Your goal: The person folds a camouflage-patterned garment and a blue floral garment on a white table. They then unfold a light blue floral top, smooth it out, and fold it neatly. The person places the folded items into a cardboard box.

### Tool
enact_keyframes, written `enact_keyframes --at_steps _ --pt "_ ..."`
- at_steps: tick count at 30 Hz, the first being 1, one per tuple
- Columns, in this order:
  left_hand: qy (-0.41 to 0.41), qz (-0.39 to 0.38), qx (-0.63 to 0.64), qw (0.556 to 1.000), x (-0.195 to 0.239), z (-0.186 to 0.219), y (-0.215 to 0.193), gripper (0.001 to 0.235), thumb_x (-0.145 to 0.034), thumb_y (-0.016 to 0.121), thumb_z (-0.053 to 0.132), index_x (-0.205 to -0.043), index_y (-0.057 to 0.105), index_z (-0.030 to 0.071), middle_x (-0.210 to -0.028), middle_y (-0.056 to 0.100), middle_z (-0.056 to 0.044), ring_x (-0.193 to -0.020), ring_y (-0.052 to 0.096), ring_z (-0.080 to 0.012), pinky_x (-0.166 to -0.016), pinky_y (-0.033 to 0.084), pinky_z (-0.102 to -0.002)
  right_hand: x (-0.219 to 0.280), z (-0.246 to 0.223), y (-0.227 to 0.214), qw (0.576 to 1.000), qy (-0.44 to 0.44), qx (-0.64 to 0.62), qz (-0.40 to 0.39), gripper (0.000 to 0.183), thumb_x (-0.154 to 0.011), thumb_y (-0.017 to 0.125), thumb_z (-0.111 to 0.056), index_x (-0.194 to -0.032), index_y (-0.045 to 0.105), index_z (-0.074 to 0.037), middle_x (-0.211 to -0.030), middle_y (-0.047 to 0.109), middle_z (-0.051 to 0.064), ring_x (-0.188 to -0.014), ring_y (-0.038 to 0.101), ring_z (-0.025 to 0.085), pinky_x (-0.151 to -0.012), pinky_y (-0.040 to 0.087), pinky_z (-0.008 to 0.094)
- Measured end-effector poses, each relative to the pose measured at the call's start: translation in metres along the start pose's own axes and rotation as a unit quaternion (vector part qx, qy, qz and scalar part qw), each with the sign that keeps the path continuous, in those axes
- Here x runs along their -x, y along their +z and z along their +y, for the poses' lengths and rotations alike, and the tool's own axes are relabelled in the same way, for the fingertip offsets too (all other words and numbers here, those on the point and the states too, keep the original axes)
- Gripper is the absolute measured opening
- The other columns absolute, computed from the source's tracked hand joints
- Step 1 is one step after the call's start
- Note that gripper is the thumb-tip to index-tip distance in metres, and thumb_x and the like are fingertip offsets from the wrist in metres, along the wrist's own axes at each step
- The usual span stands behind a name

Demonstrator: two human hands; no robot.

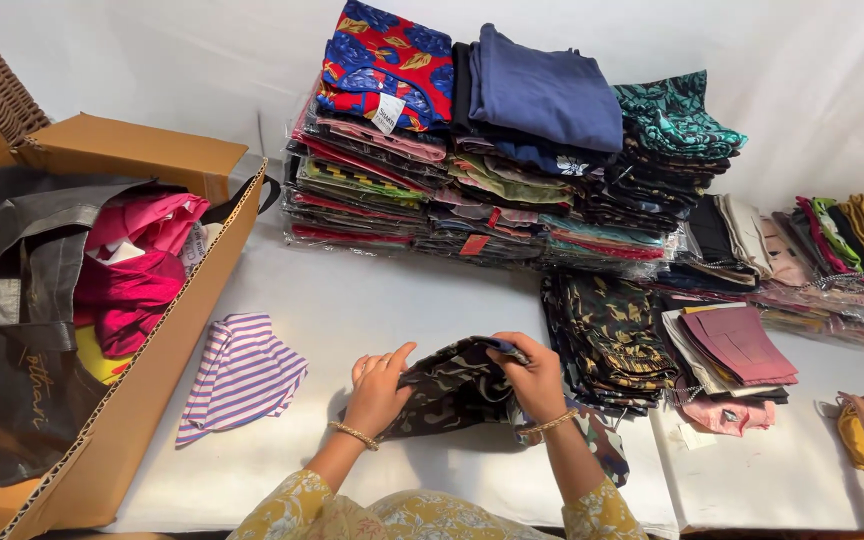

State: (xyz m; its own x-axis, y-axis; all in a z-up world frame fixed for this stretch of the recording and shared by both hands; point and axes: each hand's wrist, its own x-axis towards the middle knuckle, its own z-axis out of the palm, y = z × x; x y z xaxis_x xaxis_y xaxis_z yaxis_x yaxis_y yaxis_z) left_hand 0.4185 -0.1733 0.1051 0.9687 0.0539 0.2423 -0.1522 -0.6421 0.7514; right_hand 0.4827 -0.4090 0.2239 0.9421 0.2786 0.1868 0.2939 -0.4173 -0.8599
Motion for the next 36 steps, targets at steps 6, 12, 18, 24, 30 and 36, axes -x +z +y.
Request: enact_keyframes --at_steps 6,12,18,24,30,36 --pt "-0.01 0.018 -0.067 0.998 0.011 -0.034 0.009 0.037 -0.076 0.075 0.008 -0.108 0.071 0.025 -0.119 0.068 0.001 -0.118 0.059 -0.0247 -0.116 0.028 -0.048 0.012 -0.027 -0.075 0.997 -0.046 0.036 0.048 0.017 -0.084 0.074 0.001 -0.101 0.075 0.0 -0.089 0.075 0.003 -0.08 0.066 0.009 -0.073 0.052 0.023" --pt "0.065 0.15 -0.098 0.982 0.023 0.007 -0.007 0.038 -0.085 0.073 0.017 -0.121 0.065 0.011 -0.131 0.057 -0.011 -0.125 0.052 -0.0336 -0.109 0.035 -0.047 0.024 -0.033 -0.087 0.993 -0.051 0.073 0.072 0.017 -0.082 0.075 0.0 -0.099 0.075 0.0 -0.085 0.072 0.003 -0.076 0.064 0.011 -0.069 0.05 0.024" --pt "-0.058 -0.014 0.065 0.996 0.044 -0.013 0.065 0.055 -0.088 0.072 0.015 -0.137 0.05 0.006 -0.146 0.046 -0.015 -0.133 0.044 -0.0379 -0.109 0.039 -0.048 0.028 -0.051 -0.06 0.991 -0.096 0.098 -0.001 0.019 -0.079 0.075 0.001 -0.097 0.076 -0.002 -0.083 0.073 0.004 -0.074 0.067 0.015 -0.066 0.052 0.026" --pt "0.021 0.091 0.077 0.993 0.003 -0.008 0.029 0.081 -0.072 0.073 0.003 -0.146 0.042 0.01 -0.146 0.047 -0.025 -0.135 0.038 -0.0429 -0.109 0.032 -0.051 0.038 -0.058 -0.083 0.98 -0.147 0.091 -0.095 0.024 -0.075 0.07 0.005 -0.097 0.075 -0.003 -0.086 0.074 0.006 -0.076 0.071 0.016 -0.068 0.055 0.027" --pt "-0.059 -0.279 0.208 0.936 0.004 0.015 -0.028 0.068 -0.088 0.075 0.012 -0.149 0.05 0.027 -0.105 0.065 -0.005 -0.096 0.058 -0.0187 -0.095 0.047 -0.033 0.046 -0.029 -0.14 0.986 -0.139 -0.017 -0.092 0.018 -0.078 0.072 0.004 -0.095 0.076 0.001 -0.087 0.075 0.007 -0.077 0.071 0.015 -0.068 0.055 0.027" --pt "-0.141 -0.215 0.41 0.875 -0.006 0.032 -0.067 0.081 -0.083 0.076 0.007 -0.152 0.04 0.03 -0.101 0.067 0.001 -0.086 0.057 -0.0063 -0.077 0.049 -0.023 -0.029 0.006 -0.121 0.994 -0.005 -0.106 0.023 0.019 -0.087 0.073 -0.006 -0.104 0.074 0.002 -0.089 0.074 0.007 -0.079 0.067 0.013 -0.071 0.054 0.028"
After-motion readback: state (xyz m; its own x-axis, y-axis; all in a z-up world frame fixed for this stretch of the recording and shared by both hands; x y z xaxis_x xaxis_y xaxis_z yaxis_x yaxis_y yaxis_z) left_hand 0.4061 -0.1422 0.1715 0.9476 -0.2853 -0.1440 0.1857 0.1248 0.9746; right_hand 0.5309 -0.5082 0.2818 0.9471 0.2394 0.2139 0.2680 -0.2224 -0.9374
